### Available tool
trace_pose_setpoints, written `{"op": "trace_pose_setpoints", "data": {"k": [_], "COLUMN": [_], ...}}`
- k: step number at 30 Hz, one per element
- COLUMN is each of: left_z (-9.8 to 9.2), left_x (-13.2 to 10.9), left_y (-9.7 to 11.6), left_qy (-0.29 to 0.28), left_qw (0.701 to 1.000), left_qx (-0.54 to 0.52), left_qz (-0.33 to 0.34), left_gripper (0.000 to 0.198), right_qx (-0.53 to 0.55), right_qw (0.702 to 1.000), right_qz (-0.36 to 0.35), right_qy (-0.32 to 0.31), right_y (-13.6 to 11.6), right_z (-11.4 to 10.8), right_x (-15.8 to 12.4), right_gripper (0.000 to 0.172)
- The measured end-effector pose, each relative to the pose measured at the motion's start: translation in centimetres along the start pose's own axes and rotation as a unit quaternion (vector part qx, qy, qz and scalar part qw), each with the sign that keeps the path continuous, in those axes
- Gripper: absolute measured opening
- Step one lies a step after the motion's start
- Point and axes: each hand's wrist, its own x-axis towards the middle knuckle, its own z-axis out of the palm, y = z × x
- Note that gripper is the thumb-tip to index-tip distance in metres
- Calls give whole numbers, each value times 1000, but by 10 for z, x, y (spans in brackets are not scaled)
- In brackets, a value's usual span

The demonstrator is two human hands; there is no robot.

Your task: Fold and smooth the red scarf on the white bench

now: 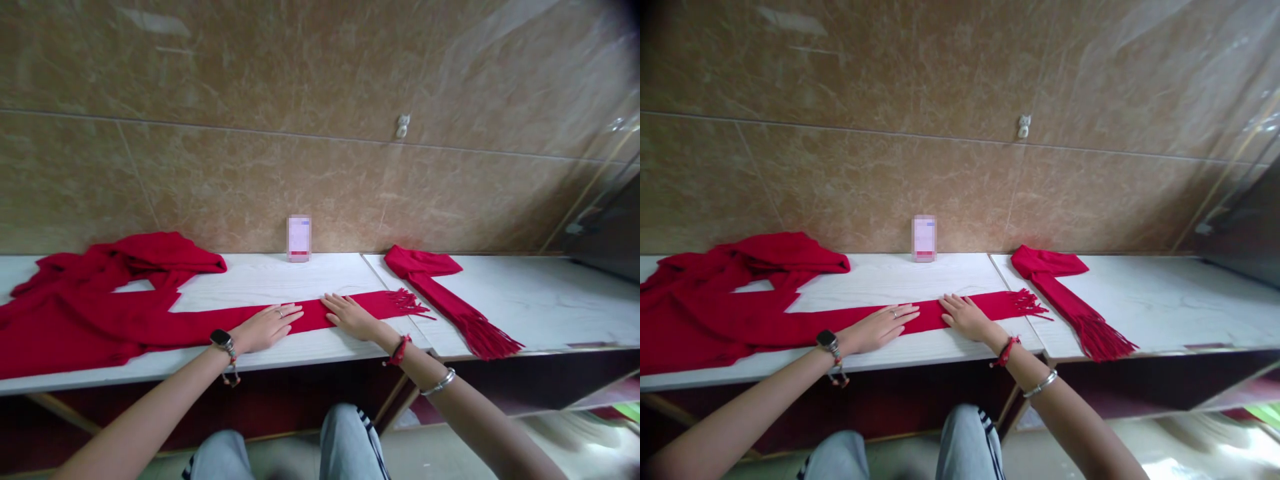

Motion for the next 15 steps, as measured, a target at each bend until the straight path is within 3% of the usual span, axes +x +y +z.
{"op": "trace_pose_setpoints", "data": {"k": [5,9,12,15], "left_z": [-1,1,5,6], "left_x": [1,1,2,2], "left_y": [-3,-6,-9,-10], "left_qy": [-24,-18,-10,-9], "left_qw": [1000,1000,1000,1000], "left_qx": [-4,-2,2,2], "left_qz": [0,-2,3,4], "left_gripper": [43,43,42,42], "right_qx": [-123,-147,-123,-122], "right_qw": [992,980,970,960], "right_qz": [27,125,210,251], "right_qy": [-30,-36,-11,22], "right_y": [75,126,134,126], "right_z": [2,-14,-34,-51], "right_x": [-52,-94,-99,-83], "right_gripper": [37,31,33,36]}}
